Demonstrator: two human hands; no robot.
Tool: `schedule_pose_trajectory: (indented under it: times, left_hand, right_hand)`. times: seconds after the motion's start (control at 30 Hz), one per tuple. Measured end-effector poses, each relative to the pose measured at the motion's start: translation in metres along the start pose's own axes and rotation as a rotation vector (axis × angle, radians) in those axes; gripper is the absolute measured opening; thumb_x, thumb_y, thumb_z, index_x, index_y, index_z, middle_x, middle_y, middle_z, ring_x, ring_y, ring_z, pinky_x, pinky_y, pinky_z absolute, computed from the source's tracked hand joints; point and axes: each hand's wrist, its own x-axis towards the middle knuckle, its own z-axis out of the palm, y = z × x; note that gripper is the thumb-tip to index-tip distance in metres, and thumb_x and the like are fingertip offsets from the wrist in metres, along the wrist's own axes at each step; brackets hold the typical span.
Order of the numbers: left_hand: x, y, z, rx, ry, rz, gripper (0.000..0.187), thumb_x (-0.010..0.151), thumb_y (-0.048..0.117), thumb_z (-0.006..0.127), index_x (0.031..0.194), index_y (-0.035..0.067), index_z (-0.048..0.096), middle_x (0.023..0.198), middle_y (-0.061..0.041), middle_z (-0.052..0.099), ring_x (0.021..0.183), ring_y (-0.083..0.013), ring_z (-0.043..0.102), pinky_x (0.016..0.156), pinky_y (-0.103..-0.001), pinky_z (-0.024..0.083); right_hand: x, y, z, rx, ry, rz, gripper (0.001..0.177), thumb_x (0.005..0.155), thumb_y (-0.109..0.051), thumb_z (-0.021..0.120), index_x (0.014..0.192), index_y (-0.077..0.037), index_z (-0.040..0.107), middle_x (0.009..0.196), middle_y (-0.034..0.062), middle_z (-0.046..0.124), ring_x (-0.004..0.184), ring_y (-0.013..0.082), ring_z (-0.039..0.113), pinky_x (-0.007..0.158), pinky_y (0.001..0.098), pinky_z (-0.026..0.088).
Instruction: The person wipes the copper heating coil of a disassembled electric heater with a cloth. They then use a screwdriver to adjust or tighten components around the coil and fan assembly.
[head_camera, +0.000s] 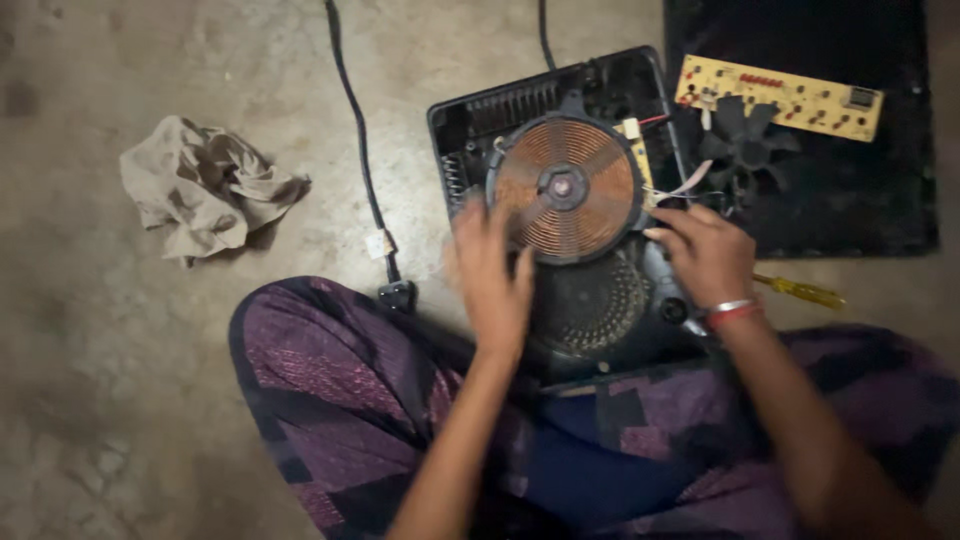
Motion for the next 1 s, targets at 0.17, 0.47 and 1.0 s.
schedule_pose_trajectory:
  times: [0.17, 0.47, 1.0]
  left_hand:
    - [-0.007, -0.007, -0.037, 0.089, 0.045, -0.311, 0.047, 0.074, 0.012, 0.084, 0.120, 0.016, 0.073, 0.166, -0.015, 0.033, 0.155, -0.0397, 0.022, 0.122, -0.060, 0.012]
    - [0.013, -0.005, -0.019, 0.144, 0.001, -0.354, 0.032, 0.071, 0.016, 0.085, 0.102, 0.015, 0.080, 0.159, -0.016, 0.040, 0.151, -0.0405, 0.026, 0.119, -0.064, 0.012]
    - [0.009, -0.010, -0.009, 0.195, -0.008, -0.270, 0.023, 0.072, 0.000, 0.075, 0.094, 0.007, 0.076, 0.153, -0.021, 0.047, 0.150, -0.0407, 0.032, 0.122, -0.061, 0.016]
  right_hand:
    - [0.002, 0.000, -0.003, 0.013, -0.055, -0.006, 0.027, 0.092, -0.022, 0.079, 0.119, -0.015, 0.079, 0.089, 0.0104, 0.067, 0.077, 0.0282, 0.065, 0.069, 0.0395, 0.051]
    - [0.002, -0.003, -0.003, 0.023, -0.058, 0.004, 0.028, 0.095, -0.020, 0.082, 0.122, -0.014, 0.078, 0.084, 0.0116, 0.064, 0.078, 0.0275, 0.063, 0.072, 0.0381, 0.051]
    - [0.000, 0.003, -0.002, -0.022, -0.090, -0.012, 0.025, 0.097, -0.019, 0.080, 0.121, -0.013, 0.077, 0.087, 0.0110, 0.066, 0.075, 0.0257, 0.065, 0.072, 0.0374, 0.051]
